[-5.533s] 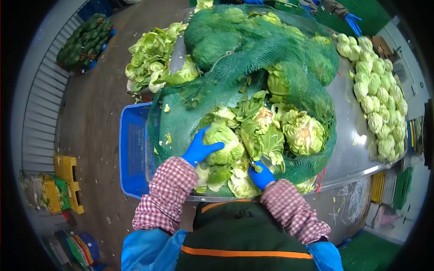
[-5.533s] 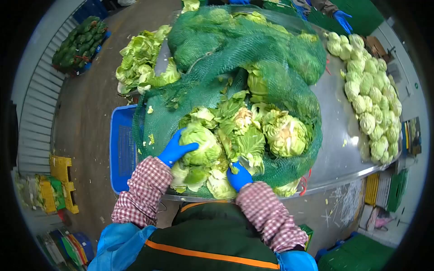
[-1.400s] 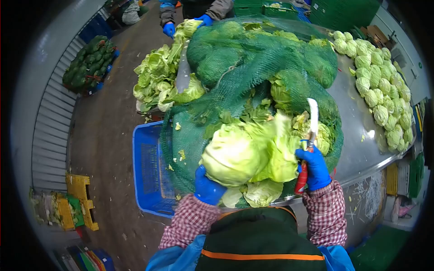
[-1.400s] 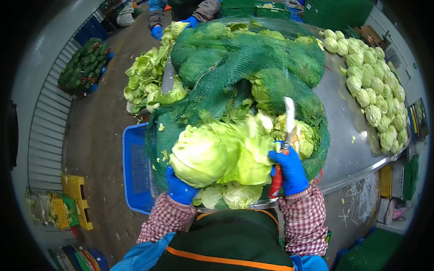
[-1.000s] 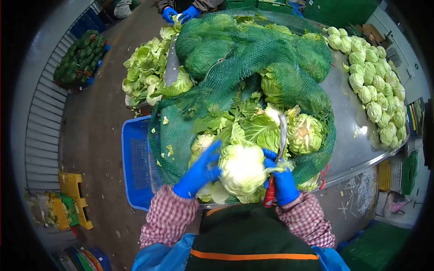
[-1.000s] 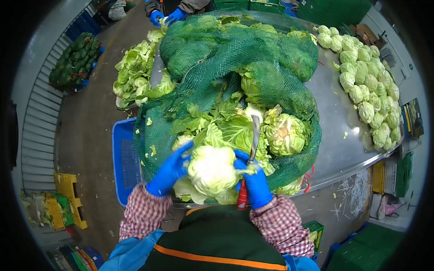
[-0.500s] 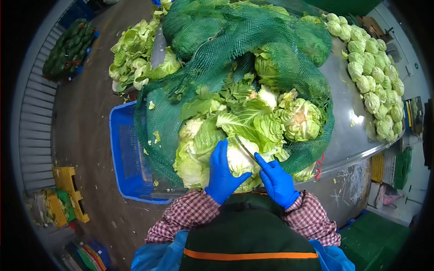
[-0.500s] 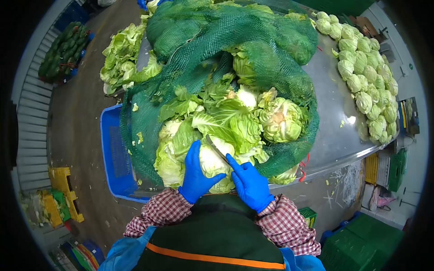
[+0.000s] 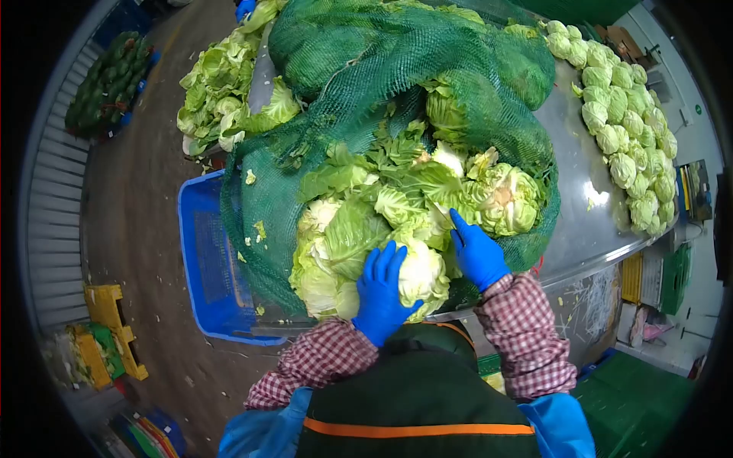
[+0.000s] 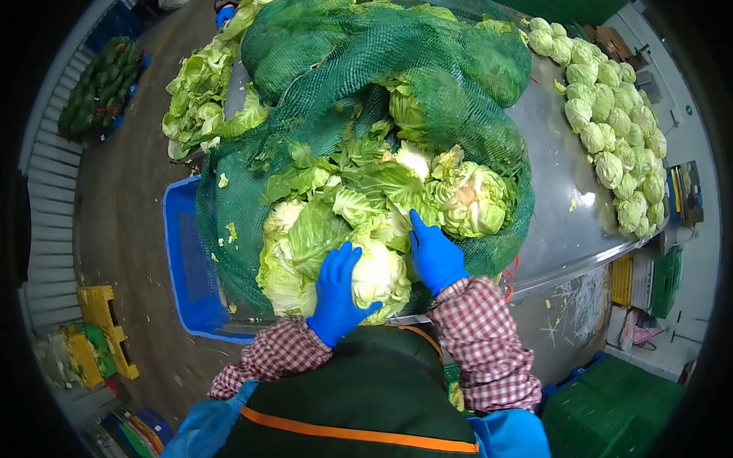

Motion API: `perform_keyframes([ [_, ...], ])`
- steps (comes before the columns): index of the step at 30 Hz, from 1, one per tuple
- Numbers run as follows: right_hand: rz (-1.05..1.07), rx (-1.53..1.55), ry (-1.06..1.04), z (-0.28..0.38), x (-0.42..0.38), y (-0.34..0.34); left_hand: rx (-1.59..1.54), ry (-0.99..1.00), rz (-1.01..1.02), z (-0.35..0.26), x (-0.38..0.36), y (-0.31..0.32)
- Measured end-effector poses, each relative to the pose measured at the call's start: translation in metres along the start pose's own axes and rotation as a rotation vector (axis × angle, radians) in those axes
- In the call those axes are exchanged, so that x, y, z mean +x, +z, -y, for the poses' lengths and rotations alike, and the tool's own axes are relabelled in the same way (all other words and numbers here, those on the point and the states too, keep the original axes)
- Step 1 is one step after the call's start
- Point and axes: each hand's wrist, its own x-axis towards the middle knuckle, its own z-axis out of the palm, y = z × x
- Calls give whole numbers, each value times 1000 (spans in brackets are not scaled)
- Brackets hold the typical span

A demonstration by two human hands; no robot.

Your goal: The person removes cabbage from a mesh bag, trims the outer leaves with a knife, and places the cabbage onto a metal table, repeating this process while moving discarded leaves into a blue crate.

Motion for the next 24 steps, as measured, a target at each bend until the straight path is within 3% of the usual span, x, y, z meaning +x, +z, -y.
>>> perform_keyframes([
  [1, -9, 85, -16, -7, 0, 11, 8, 5, 11, 5, -1, -1],
  [3, 254, 401, 282, 41, -11, -23, -275, -61, -58, 14, 5, -1],
  [4, 38, 494, 242, 17, -12, 15, -359, -13, -35, 26, 10, -6],
  [7, -94, 579, 208, -38, 11, 59, -728, 1, 218, 55, 5, -35],
  [8, 46, 834, 321, -20, 12, 21, -712, -8, 226, 46, 2, -52],
  [9, 38, 1039, 374, -19, 13, 22, -902, -9, 204, 31, -1, -74],
  [10, 116, 1019, 459, -10, 10, 12, -1096, -4, 172, 23, -2, -86],
  [11, 192, 988, 533, 0, 9, -7, -1015, 118, 59, 22, -3, -88],
  [13, 113, 1188, 508, 29, 0, -22, -547, 294, -115, 8, 6, -105],
  [15, 143, 1492, 294, 68, -17, -50, -359, 334, -250, -2, 12, -107],
  [17, 172, 1306, 72, 100, -34, -73, -160, 374, -358, -7, 15, -109],
  [18, 162, 1317, 64, 100, -37, -73, -241, 362, -424, -8, 19, -110],
  [19, 132, 1309, 213, 99, -38, -75, -326, 350, -491, -8, 23, -112],
  [20, 108, 1292, 362, 95, -38, -77, -396, -16, -338, -2, 17, -115],
  [21, 43, 1484, 404, 82, -36, -79, -393, -16, -345, -3, 19, -116],
  [23, -93, 1597, 405, 67, -30, -75, -1172, -6, -454, -5, 27, -120],
  [24, -82, 1619, 409, 65, -28, -74, -1530, -5, -327, 8, 31, -120],
])
